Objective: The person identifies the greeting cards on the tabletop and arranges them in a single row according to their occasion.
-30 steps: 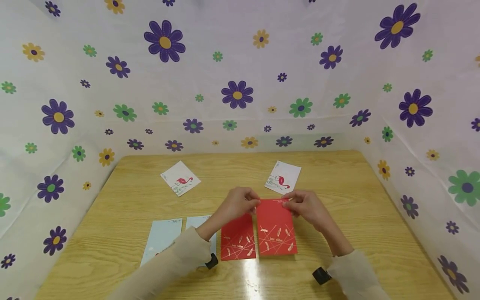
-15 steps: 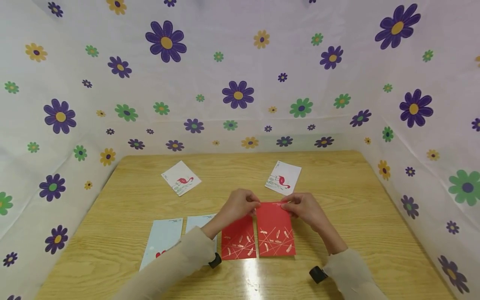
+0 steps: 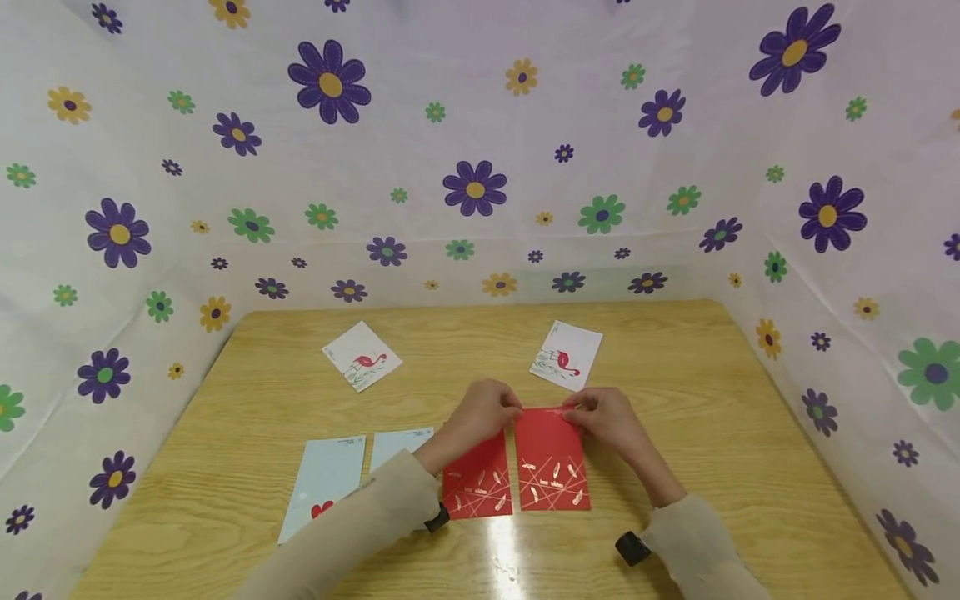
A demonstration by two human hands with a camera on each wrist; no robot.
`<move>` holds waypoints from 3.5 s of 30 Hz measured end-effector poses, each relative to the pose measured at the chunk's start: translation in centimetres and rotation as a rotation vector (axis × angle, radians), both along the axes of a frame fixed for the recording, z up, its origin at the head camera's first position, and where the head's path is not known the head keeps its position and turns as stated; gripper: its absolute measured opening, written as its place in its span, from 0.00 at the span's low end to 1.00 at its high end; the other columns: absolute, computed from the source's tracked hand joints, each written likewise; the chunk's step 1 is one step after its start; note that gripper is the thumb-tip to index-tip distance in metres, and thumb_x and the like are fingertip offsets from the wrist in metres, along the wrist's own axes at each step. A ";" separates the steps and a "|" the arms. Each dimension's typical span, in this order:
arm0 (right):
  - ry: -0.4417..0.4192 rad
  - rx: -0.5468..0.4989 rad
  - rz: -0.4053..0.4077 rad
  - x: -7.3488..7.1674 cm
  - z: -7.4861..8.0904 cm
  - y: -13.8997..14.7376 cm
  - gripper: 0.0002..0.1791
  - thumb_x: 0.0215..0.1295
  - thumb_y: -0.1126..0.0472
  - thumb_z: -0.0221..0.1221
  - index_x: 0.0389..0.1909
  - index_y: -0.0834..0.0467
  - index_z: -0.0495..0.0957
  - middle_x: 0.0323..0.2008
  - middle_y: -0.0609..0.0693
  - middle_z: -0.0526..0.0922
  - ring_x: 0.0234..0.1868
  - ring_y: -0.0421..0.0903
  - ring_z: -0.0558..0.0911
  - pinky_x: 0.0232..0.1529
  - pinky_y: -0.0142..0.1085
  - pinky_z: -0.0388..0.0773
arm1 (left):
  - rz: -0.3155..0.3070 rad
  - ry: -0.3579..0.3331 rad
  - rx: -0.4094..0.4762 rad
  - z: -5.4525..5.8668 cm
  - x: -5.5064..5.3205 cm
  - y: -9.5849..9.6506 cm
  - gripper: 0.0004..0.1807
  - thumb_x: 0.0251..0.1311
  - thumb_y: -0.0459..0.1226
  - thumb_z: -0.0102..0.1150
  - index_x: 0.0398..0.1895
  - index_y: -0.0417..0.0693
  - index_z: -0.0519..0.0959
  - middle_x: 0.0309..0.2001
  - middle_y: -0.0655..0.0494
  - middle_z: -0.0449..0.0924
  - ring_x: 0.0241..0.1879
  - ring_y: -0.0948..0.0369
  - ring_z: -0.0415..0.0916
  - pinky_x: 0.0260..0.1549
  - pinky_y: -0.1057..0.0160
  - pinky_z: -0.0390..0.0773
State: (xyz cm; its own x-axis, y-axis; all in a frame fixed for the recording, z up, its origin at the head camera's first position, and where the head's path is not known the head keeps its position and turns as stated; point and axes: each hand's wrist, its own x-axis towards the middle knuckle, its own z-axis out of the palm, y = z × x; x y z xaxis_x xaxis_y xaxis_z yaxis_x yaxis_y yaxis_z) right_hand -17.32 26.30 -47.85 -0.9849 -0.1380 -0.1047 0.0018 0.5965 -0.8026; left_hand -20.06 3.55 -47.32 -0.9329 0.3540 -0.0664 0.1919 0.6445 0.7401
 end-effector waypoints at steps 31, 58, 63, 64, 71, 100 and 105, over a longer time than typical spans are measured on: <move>0.082 0.188 -0.013 -0.4 -1.6 -1.0 0.07 0.65 0.66 0.69 0.41 0.65 0.87 0.35 0.52 0.87 0.35 0.48 0.77 0.36 0.38 0.77 | -0.016 0.098 -0.229 -1.1 -0.6 0.9 0.04 0.64 0.35 0.70 0.31 0.44 0.88 0.30 0.57 0.84 0.28 0.64 0.76 0.27 0.67 0.78; 0.088 0.208 -0.030 -0.3 -1.6 -1.4 0.08 0.65 0.65 0.69 0.41 0.65 0.86 0.36 0.53 0.86 0.35 0.48 0.78 0.36 0.39 0.78 | -0.038 0.038 -0.207 -1.4 -0.9 0.5 0.04 0.65 0.34 0.69 0.33 0.44 0.85 0.32 0.56 0.82 0.30 0.63 0.75 0.30 0.67 0.79; 0.084 0.186 -0.042 -0.3 -1.7 -1.1 0.10 0.67 0.63 0.68 0.44 0.66 0.85 0.38 0.55 0.86 0.38 0.49 0.79 0.39 0.40 0.79 | -0.033 0.035 -0.198 -1.3 -0.9 0.4 0.03 0.66 0.35 0.68 0.35 0.44 0.85 0.34 0.56 0.83 0.32 0.63 0.76 0.32 0.66 0.79; 0.080 0.175 -0.049 -0.3 -1.8 -1.0 0.11 0.67 0.62 0.68 0.45 0.66 0.85 0.39 0.55 0.86 0.38 0.49 0.79 0.39 0.40 0.79 | -0.029 0.038 -0.193 -1.2 -1.0 0.3 0.03 0.66 0.34 0.68 0.36 0.44 0.86 0.35 0.55 0.83 0.33 0.62 0.77 0.33 0.66 0.80; 0.006 0.059 -0.079 -0.5 -1.3 0.2 0.18 0.73 0.58 0.63 0.54 0.68 0.80 0.38 0.56 0.84 0.32 0.48 0.79 0.30 0.37 0.79 | -0.010 0.145 -0.204 0.9 -2.1 -0.1 0.06 0.69 0.38 0.66 0.43 0.46 0.87 0.40 0.56 0.86 0.39 0.61 0.81 0.37 0.65 0.81; 0.033 0.293 -0.081 -10.0 1.8 4.8 0.39 0.71 0.56 0.63 0.70 0.79 0.60 0.69 0.78 0.63 0.68 0.75 0.67 0.66 0.63 0.68 | -0.104 0.197 -0.245 0.1 -13.1 5.6 0.27 0.76 0.39 0.57 0.75 0.45 0.69 0.74 0.50 0.68 0.75 0.54 0.63 0.73 0.56 0.62; -0.002 0.368 -0.044 -11.9 0.4 4.4 0.43 0.70 0.54 0.65 0.71 0.79 0.59 0.68 0.78 0.66 0.70 0.74 0.65 0.70 0.63 0.63 | -0.109 0.153 -0.324 -0.7 -13.5 6.2 0.30 0.76 0.40 0.58 0.77 0.45 0.66 0.76 0.51 0.65 0.75 0.53 0.61 0.73 0.57 0.62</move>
